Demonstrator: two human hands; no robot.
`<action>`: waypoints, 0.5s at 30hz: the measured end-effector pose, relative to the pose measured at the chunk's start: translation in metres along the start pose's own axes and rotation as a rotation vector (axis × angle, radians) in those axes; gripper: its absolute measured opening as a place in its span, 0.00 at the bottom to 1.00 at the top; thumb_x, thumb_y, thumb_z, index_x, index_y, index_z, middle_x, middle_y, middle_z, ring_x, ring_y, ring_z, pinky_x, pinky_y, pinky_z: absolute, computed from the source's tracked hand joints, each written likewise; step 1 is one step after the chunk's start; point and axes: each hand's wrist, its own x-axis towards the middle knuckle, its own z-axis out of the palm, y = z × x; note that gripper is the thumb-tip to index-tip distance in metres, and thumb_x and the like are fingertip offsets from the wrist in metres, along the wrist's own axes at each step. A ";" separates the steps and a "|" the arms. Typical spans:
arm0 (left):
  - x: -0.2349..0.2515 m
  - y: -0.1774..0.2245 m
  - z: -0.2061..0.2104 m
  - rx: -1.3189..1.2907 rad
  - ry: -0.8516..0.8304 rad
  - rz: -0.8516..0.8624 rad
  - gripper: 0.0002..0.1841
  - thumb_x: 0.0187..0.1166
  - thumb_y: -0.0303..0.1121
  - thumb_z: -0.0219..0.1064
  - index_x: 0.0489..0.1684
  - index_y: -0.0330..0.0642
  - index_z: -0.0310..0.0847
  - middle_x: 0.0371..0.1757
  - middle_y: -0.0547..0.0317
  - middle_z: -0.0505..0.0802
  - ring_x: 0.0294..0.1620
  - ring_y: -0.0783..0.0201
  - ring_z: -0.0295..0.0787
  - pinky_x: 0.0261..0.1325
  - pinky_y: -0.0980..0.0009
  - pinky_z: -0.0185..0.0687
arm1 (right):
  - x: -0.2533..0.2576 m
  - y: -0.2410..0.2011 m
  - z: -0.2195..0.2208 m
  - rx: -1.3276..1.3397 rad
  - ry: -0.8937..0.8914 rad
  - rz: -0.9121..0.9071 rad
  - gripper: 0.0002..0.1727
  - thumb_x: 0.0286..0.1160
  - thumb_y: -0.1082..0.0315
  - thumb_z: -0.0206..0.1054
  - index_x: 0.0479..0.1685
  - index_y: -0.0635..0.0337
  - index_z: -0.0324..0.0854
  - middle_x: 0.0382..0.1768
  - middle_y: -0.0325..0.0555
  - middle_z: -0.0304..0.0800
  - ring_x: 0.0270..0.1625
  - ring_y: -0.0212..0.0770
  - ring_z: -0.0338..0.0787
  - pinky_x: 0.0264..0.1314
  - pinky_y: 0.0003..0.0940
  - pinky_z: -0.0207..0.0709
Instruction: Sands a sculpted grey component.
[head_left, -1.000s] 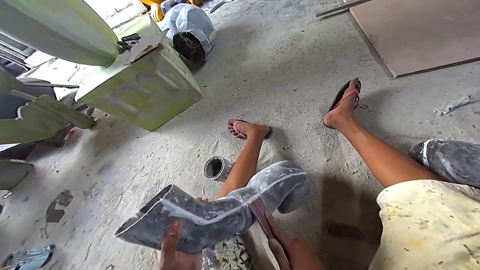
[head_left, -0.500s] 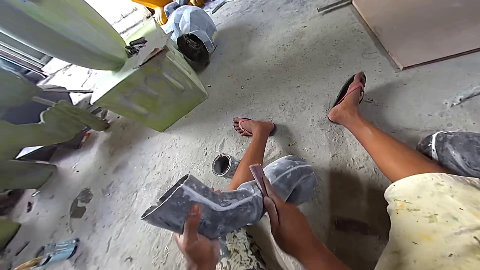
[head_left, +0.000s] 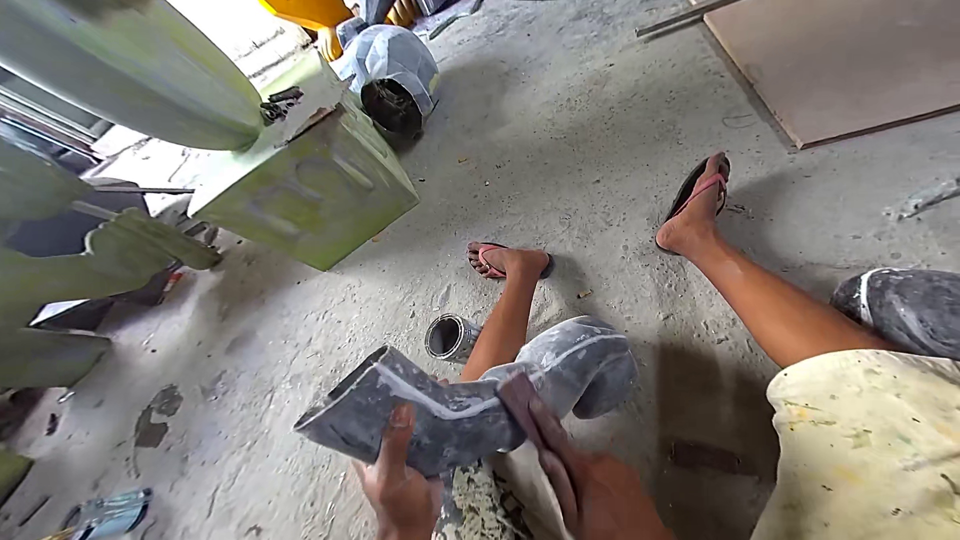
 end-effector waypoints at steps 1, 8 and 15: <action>-0.004 -0.001 -0.001 -0.015 -0.028 0.005 0.49 0.61 0.56 0.82 0.76 0.36 0.60 0.55 0.45 0.93 0.56 0.50 0.95 0.60 0.50 0.93 | 0.021 0.003 -0.004 0.043 0.010 0.005 0.32 0.93 0.41 0.38 0.94 0.30 0.56 0.25 0.40 0.90 0.24 0.47 0.89 0.25 0.55 0.83; -0.001 -0.002 -0.008 -0.023 0.088 -0.016 0.27 0.79 0.47 0.63 0.70 0.40 0.67 0.52 0.53 0.95 0.54 0.55 0.96 0.57 0.53 0.94 | -0.014 0.015 0.023 0.339 -0.122 0.035 0.34 0.93 0.43 0.41 0.98 0.35 0.46 0.30 0.45 0.92 0.25 0.48 0.89 0.30 0.57 0.84; -0.010 -0.006 -0.027 -0.096 -0.027 -0.025 0.40 0.61 0.59 0.81 0.67 0.42 0.72 0.54 0.48 0.95 0.57 0.49 0.95 0.59 0.49 0.92 | 0.039 0.027 0.009 0.467 -0.172 -0.075 0.34 0.94 0.44 0.41 0.97 0.39 0.49 0.67 0.44 0.89 0.55 0.39 0.93 0.63 0.49 0.86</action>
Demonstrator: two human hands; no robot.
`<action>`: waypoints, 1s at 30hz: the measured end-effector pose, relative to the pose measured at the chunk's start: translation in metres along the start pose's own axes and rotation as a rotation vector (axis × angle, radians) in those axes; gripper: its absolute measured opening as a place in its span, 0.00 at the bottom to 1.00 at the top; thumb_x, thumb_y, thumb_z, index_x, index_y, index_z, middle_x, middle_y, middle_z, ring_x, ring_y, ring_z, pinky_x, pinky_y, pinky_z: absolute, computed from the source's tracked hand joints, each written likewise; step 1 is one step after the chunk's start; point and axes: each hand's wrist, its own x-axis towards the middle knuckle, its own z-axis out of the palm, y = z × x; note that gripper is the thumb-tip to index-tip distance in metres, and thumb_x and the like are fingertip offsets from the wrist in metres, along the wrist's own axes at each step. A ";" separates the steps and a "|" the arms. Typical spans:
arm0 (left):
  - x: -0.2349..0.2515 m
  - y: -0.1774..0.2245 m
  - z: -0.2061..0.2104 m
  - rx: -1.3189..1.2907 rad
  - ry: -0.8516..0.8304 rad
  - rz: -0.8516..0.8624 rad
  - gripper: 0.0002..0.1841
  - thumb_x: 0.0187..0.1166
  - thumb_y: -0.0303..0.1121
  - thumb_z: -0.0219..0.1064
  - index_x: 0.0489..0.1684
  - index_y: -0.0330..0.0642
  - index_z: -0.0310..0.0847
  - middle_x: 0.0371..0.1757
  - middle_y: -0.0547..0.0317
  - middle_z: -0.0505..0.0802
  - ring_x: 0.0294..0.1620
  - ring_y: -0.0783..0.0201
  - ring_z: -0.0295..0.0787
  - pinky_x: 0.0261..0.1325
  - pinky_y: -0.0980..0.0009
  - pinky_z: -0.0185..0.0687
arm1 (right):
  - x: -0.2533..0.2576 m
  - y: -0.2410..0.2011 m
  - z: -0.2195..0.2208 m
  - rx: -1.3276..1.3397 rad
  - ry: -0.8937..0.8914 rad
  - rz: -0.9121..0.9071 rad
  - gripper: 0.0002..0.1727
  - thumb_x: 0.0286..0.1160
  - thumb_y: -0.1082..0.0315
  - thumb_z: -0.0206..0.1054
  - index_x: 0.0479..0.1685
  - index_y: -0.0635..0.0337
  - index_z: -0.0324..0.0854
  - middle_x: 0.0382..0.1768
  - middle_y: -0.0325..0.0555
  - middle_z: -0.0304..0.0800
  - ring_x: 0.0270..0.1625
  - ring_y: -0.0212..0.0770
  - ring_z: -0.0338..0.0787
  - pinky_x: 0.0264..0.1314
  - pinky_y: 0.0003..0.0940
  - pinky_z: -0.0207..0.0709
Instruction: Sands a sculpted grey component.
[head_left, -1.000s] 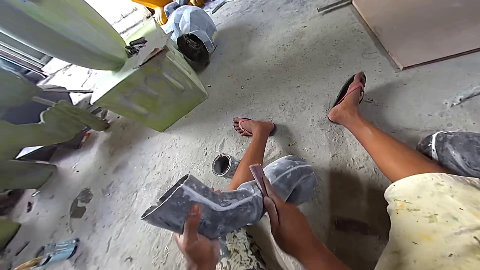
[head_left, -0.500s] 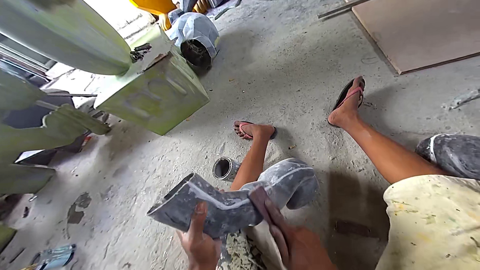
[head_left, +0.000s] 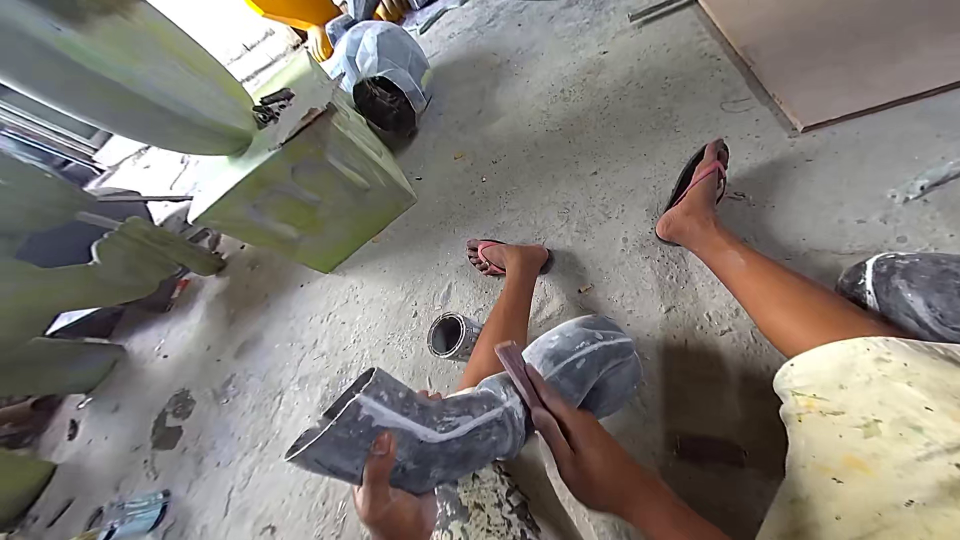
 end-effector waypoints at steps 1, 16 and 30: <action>0.003 0.000 0.002 0.004 0.012 -0.003 0.40 0.62 0.59 0.80 0.68 0.43 0.71 0.54 0.49 0.96 0.57 0.50 0.95 0.59 0.50 0.93 | -0.015 0.004 0.001 -0.021 0.003 -0.001 0.34 0.94 0.45 0.43 0.97 0.37 0.48 0.53 0.46 0.93 0.42 0.42 0.93 0.50 0.52 0.88; -0.004 0.005 0.027 0.006 -0.040 0.021 0.35 0.65 0.55 0.80 0.65 0.43 0.74 0.53 0.52 0.96 0.57 0.52 0.95 0.61 0.53 0.92 | -0.010 0.003 -0.016 -0.258 0.042 0.092 0.33 0.93 0.41 0.38 0.97 0.30 0.48 0.39 0.45 0.94 0.35 0.49 0.93 0.41 0.59 0.87; 0.009 0.005 0.025 0.062 0.079 0.017 0.26 0.80 0.48 0.62 0.70 0.42 0.67 0.52 0.55 0.95 0.54 0.56 0.96 0.58 0.53 0.93 | -0.020 -0.017 0.000 0.055 -0.017 0.067 0.34 0.95 0.48 0.43 0.98 0.40 0.46 0.60 0.50 0.92 0.48 0.44 0.94 0.57 0.53 0.87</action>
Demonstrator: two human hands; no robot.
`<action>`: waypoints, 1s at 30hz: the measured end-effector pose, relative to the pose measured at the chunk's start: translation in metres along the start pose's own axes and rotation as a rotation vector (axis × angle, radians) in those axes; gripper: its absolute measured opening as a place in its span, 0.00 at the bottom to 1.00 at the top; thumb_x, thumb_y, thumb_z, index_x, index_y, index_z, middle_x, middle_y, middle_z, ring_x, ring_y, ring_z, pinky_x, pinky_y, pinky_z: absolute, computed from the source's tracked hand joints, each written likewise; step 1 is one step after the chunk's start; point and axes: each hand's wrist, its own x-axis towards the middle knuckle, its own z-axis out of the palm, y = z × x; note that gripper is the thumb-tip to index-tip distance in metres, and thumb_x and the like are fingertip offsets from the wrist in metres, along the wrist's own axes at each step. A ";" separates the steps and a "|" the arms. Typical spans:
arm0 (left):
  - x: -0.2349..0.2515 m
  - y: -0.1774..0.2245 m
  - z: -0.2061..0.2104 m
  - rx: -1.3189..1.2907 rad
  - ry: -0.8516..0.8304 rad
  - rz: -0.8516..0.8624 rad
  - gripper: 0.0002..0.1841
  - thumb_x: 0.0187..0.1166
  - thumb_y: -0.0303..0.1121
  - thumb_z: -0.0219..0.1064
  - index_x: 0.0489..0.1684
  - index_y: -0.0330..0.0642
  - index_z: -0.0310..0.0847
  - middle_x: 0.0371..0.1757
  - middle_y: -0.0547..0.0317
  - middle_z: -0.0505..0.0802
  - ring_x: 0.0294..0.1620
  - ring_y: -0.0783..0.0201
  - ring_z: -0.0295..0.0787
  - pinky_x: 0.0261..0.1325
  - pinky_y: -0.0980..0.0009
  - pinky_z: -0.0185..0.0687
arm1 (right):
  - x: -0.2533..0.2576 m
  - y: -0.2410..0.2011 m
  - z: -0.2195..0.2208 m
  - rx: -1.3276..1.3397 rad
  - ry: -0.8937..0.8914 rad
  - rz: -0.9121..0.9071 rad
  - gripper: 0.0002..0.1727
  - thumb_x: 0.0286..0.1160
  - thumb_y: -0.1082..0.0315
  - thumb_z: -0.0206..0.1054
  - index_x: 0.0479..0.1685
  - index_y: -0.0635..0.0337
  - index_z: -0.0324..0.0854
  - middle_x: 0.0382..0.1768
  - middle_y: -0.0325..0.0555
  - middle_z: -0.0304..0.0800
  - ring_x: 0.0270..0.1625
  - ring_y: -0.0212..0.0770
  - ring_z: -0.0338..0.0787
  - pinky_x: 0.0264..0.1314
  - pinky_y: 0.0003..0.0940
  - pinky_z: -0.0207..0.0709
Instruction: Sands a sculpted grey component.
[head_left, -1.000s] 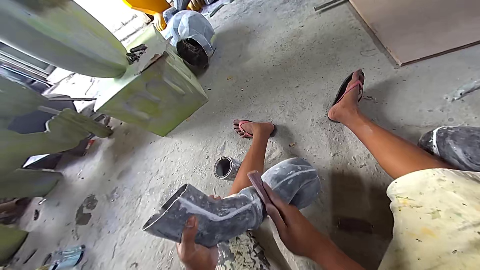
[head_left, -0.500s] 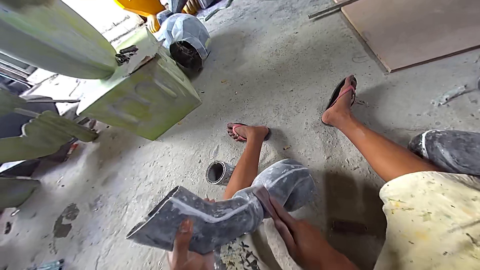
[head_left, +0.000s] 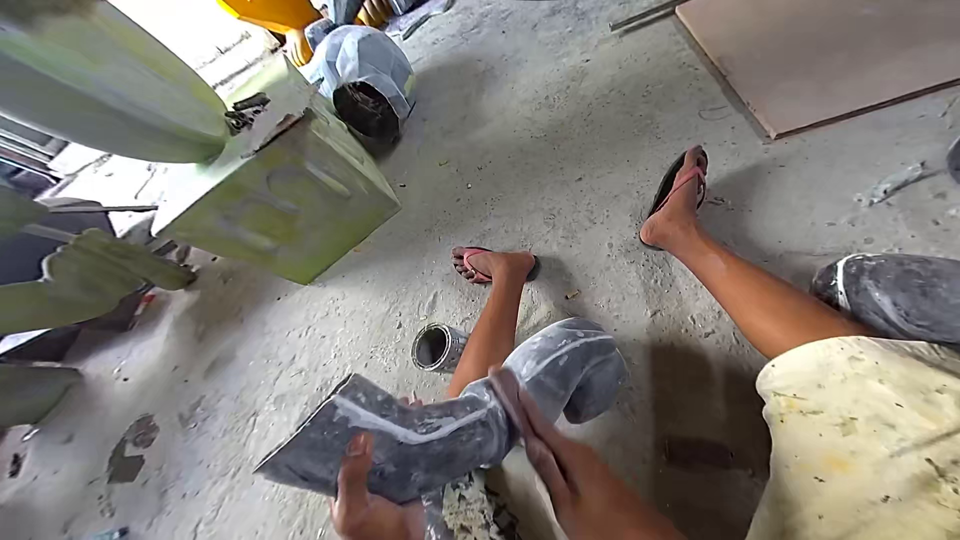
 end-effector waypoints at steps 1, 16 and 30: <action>0.003 -0.002 -0.001 0.005 0.013 -0.003 0.24 0.83 0.48 0.59 0.70 0.43 0.68 0.52 0.56 0.95 0.54 0.57 0.95 0.58 0.54 0.93 | -0.017 -0.002 0.005 0.036 -0.016 0.020 0.34 0.95 0.48 0.44 0.98 0.40 0.45 0.55 0.52 0.93 0.42 0.45 0.93 0.52 0.54 0.87; -0.021 -0.002 -0.012 -0.029 -0.153 0.009 0.36 0.66 0.57 0.79 0.68 0.45 0.74 0.56 0.53 0.96 0.60 0.52 0.94 0.65 0.51 0.90 | 0.014 0.006 -0.017 -0.196 0.019 0.074 0.33 0.93 0.41 0.38 0.97 0.31 0.48 0.52 0.48 0.94 0.47 0.49 0.94 0.54 0.60 0.85; -0.013 -0.004 -0.008 -0.034 -0.239 0.058 0.32 0.68 0.57 0.78 0.66 0.50 0.77 0.58 0.54 0.96 0.62 0.52 0.93 0.66 0.51 0.89 | -0.025 -0.029 -0.028 -0.326 -0.056 0.173 0.33 0.93 0.39 0.32 0.97 0.26 0.42 0.34 0.49 0.91 0.34 0.55 0.91 0.38 0.63 0.84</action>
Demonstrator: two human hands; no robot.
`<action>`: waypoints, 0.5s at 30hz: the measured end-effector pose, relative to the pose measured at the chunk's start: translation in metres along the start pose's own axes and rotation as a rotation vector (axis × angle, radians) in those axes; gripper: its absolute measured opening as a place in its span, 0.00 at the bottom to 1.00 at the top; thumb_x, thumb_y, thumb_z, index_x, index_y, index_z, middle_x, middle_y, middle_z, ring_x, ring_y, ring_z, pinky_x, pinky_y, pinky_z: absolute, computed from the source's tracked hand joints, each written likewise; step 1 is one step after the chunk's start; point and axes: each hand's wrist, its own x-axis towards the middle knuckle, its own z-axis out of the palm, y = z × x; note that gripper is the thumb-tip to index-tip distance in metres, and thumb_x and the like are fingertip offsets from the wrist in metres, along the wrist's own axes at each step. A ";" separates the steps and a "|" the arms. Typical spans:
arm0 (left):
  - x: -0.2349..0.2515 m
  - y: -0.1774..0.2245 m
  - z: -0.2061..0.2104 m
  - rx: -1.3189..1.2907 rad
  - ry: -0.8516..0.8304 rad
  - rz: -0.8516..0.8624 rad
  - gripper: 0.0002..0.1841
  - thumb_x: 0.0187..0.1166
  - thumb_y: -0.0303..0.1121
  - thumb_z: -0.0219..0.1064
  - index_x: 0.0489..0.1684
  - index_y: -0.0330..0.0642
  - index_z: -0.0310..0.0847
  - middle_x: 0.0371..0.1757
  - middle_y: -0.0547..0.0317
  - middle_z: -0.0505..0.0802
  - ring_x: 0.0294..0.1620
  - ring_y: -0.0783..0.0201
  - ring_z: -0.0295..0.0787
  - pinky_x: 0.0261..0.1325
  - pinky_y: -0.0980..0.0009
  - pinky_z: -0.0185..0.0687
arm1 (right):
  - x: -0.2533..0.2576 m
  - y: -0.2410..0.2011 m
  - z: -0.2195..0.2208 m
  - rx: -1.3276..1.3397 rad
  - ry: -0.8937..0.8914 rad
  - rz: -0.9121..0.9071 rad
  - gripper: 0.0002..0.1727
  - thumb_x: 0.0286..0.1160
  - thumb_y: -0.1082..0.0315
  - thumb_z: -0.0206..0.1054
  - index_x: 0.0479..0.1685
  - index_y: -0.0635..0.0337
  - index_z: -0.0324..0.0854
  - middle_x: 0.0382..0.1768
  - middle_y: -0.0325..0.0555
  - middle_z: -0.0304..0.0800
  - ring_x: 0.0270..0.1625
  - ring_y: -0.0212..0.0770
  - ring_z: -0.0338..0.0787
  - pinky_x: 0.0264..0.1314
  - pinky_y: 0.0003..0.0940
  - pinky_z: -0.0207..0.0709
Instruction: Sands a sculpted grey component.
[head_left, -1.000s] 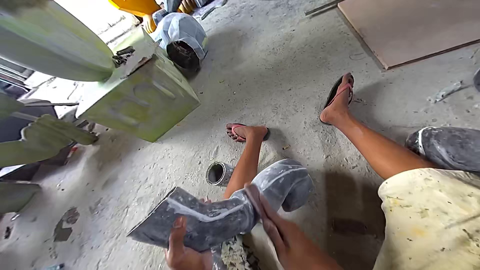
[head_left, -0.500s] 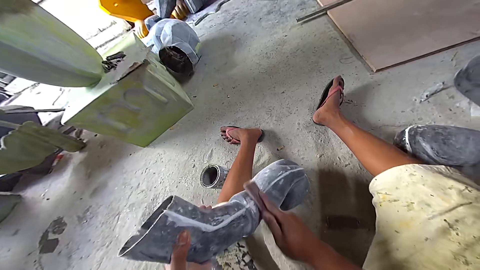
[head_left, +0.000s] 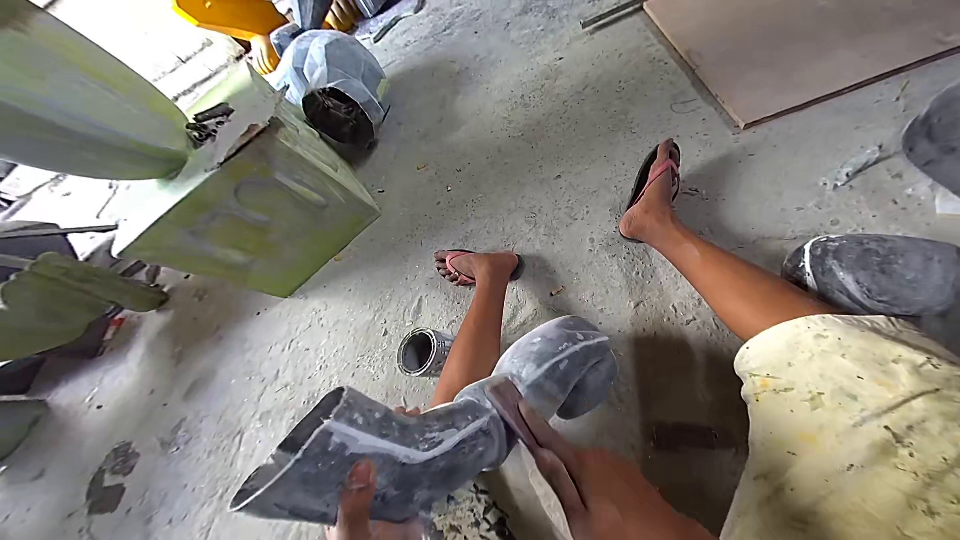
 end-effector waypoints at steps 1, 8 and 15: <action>-0.001 0.001 0.002 0.010 0.029 -0.004 0.32 0.68 0.58 0.77 0.65 0.49 0.77 0.56 0.55 0.96 0.61 0.53 0.94 0.65 0.52 0.90 | -0.009 0.001 0.003 -0.017 -0.008 0.010 0.33 0.93 0.38 0.33 0.97 0.24 0.40 0.30 0.48 0.90 0.32 0.55 0.91 0.35 0.63 0.83; -0.018 0.001 -0.007 0.006 -0.039 -0.010 0.35 0.64 0.57 0.80 0.68 0.48 0.77 0.60 0.51 0.95 0.64 0.50 0.92 0.68 0.51 0.88 | 0.016 -0.001 0.005 -0.041 0.061 -0.004 0.33 0.93 0.40 0.31 0.97 0.28 0.44 0.36 0.48 0.92 0.37 0.53 0.92 0.40 0.62 0.85; -0.023 0.000 -0.004 -0.008 -0.125 -0.016 0.35 0.64 0.55 0.81 0.69 0.51 0.78 0.62 0.54 0.94 0.67 0.53 0.90 0.70 0.52 0.86 | 0.033 0.017 0.002 0.062 0.088 -0.056 0.33 0.93 0.41 0.33 0.96 0.32 0.49 0.52 0.48 0.93 0.49 0.50 0.94 0.55 0.60 0.85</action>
